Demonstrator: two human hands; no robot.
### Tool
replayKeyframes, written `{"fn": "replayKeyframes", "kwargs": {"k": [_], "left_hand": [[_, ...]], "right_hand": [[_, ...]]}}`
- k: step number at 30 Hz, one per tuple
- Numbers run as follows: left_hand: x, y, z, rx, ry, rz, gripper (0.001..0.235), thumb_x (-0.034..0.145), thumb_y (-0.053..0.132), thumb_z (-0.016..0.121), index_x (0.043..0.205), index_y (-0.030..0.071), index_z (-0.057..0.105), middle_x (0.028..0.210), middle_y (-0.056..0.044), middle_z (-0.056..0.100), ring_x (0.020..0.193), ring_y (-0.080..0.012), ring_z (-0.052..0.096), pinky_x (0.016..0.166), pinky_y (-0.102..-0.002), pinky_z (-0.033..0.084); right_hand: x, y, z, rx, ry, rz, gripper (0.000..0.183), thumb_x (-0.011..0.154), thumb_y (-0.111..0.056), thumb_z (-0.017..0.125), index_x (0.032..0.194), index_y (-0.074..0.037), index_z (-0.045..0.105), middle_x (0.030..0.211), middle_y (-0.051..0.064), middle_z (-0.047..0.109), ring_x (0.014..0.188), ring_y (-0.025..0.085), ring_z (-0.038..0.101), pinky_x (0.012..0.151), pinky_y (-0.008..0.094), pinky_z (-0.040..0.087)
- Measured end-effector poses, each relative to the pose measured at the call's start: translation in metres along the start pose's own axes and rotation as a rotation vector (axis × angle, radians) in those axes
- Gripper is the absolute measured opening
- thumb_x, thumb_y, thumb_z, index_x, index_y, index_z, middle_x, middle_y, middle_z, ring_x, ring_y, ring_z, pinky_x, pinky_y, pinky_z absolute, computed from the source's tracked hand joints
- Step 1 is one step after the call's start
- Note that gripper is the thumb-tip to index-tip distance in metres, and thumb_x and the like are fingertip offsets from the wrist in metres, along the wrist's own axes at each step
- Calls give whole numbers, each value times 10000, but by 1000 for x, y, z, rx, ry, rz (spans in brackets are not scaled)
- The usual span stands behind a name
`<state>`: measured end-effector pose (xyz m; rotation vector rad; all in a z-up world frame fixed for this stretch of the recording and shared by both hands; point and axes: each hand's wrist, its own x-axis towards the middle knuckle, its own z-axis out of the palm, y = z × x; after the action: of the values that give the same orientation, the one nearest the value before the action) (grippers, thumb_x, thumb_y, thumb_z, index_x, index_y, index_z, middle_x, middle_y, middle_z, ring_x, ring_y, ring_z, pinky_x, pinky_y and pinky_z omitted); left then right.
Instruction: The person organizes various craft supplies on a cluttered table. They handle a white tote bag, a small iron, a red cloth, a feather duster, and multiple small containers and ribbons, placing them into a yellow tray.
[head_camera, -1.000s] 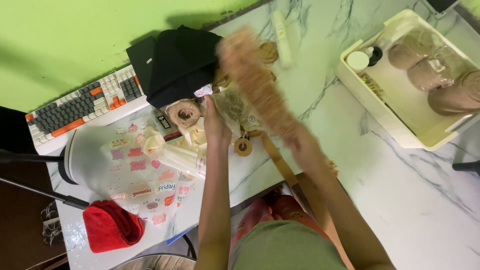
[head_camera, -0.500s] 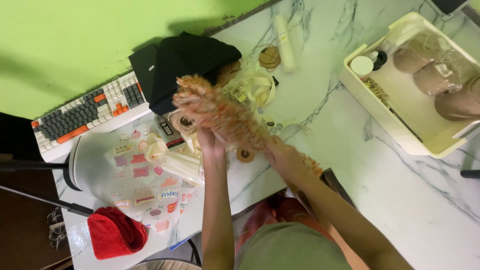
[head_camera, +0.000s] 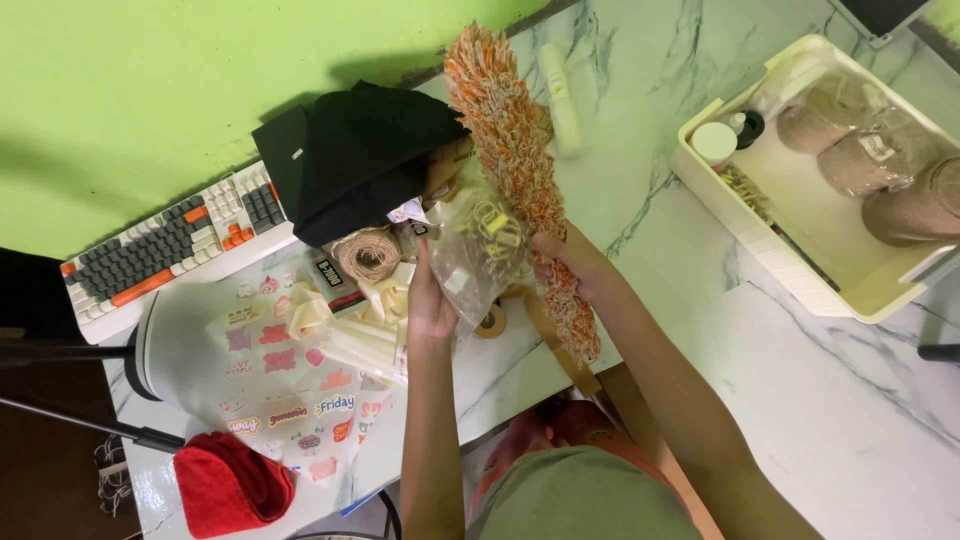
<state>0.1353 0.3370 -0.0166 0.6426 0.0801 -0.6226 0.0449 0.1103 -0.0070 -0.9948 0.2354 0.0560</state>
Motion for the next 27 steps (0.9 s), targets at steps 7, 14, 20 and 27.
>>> {"fn": "replayKeyframes", "kwargs": {"k": [7, 14, 20, 27], "left_hand": [[-3, 16, 15, 289, 39, 29, 673, 1031, 505, 484, 1458, -15, 471, 1385, -218, 593, 1259, -301, 594, 1078, -427, 505], [-19, 7, 43, 618, 185, 244, 817, 982, 644, 420, 1517, 27, 402, 1556, -196, 454, 1454, -338, 426, 1164, -543, 356], [0, -16, -3, -113, -26, -233, 928, 894, 794, 431, 1479, 74, 424, 1470, -218, 483, 1370, -461, 466, 1108, -641, 394], [21, -36, -84, -140, -351, 23, 683, 1015, 651, 419, 1374, 87, 558, 1339, -162, 609, 1245, -350, 590, 1035, -553, 520]], "right_hand": [[0, -6, 25, 74, 39, -93, 336, 850, -129, 776, 1119, -58, 588, 802, 41, 622, 566, 103, 551, 483, 278, 479], [4, -19, 31, -119, 146, -426, 523, 820, 10, 767, 1286, -12, 531, 1094, 35, 682, 872, 100, 683, 682, 276, 580], [-43, -60, 58, -606, -62, 206, 695, 937, 19, 733, 1567, -129, 478, 1029, 246, 593, 726, 339, 414, 599, 470, 335], [-50, -40, 13, -1445, -139, -508, 491, 836, -98, 746, 1310, -162, 634, 1214, 66, 653, 798, 269, 731, 705, 390, 593]]}}
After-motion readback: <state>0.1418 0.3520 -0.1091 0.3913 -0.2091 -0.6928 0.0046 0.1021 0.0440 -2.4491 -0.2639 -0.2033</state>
